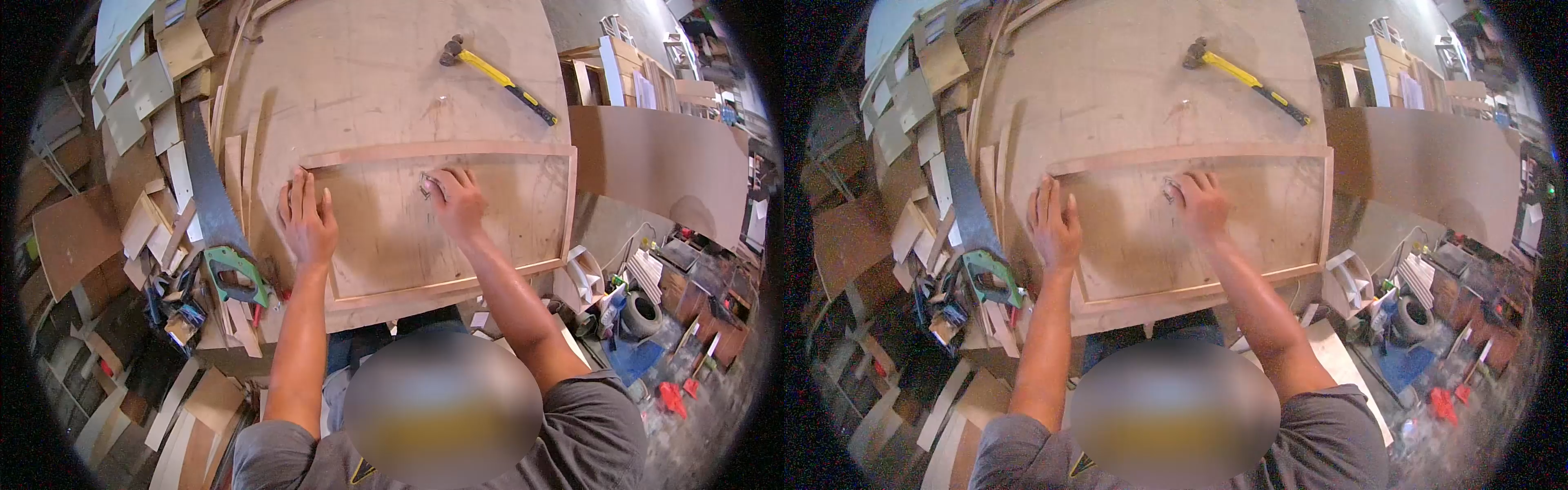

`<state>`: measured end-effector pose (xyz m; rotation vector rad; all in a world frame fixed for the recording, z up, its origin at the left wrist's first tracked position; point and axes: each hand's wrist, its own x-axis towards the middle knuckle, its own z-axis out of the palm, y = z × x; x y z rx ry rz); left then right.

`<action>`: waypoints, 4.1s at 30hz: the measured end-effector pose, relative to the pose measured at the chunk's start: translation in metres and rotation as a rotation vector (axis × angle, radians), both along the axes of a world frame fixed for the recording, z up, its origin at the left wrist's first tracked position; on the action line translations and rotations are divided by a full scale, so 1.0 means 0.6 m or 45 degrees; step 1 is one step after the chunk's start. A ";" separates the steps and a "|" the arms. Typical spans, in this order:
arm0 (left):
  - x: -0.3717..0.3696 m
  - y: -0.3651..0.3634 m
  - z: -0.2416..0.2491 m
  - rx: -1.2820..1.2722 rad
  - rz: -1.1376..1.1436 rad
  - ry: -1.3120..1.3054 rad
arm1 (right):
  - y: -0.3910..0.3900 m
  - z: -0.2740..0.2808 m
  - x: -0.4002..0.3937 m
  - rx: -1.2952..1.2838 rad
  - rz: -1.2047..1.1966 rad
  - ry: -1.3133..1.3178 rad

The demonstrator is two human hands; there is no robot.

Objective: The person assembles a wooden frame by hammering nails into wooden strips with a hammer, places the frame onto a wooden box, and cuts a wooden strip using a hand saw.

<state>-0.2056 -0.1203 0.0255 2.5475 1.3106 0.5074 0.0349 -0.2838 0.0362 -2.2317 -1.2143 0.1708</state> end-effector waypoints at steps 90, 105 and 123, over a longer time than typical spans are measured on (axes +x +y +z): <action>-0.029 0.038 -0.018 -0.206 -0.105 0.123 | 0.353 -0.013 -0.100 -0.037 0.493 0.384; -0.028 0.041 -0.021 -0.156 -0.163 0.114 | 0.353 -0.013 -0.101 -0.075 0.443 0.461; -0.026 0.041 -0.018 -0.154 -0.114 0.133 | 0.356 -0.012 -0.093 -0.121 0.482 0.554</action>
